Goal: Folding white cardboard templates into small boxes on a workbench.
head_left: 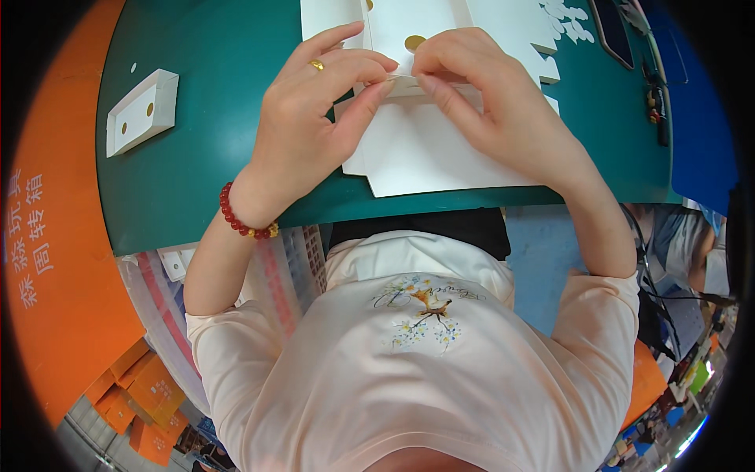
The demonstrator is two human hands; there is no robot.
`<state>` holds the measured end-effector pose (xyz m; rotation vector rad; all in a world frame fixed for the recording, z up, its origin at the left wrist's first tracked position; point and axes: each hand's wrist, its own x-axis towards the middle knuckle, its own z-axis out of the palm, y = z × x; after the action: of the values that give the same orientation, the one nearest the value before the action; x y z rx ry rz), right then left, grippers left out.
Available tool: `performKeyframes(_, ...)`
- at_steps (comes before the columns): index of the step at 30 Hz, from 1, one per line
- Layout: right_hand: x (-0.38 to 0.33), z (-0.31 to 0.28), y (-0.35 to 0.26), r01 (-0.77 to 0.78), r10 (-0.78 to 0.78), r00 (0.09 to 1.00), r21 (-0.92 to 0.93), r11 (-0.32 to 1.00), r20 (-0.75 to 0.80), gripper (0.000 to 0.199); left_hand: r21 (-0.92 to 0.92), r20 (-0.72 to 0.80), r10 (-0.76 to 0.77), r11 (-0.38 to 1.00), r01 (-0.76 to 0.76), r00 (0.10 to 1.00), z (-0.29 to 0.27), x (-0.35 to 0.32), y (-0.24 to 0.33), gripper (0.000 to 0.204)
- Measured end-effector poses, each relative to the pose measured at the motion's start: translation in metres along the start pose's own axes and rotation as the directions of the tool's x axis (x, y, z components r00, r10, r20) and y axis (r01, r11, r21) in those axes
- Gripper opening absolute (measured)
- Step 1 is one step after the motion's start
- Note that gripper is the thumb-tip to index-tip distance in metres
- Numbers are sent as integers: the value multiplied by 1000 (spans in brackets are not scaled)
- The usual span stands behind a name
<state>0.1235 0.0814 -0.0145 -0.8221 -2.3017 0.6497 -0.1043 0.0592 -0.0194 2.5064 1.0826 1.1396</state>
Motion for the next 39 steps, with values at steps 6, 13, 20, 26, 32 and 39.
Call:
performKeyframes(6,0,7,-5,-93,94,991,16,996,-92,8,-19,0,-5,1000,5,1000,-1,1,2,9)
performKeyframes(13,-2,9,-5,-62,63,990,10,998,-125,9,24,35,-39,999,38,999,0,0,5,7)
performKeyframes(20,-4,5,-4,-33,32,993,-4,999,-115,9,8,15,20,1000,-20,1000,2,-1,1,6)
performKeyframes(26,-4,13,-6,2,-3,991,-4,1000,-137,22,-9,37,8,1000,-7,999,2,1,1,5)
performKeyframes(32,0,18,-4,-8,-15,984,-130,992,-180,31,33,54,20,999,-22,998,0,5,7,5)
performKeyframes(39,0,16,-1,54,-71,983,-108,993,-167,30,53,3,-44,998,44,999,3,2,9,5)
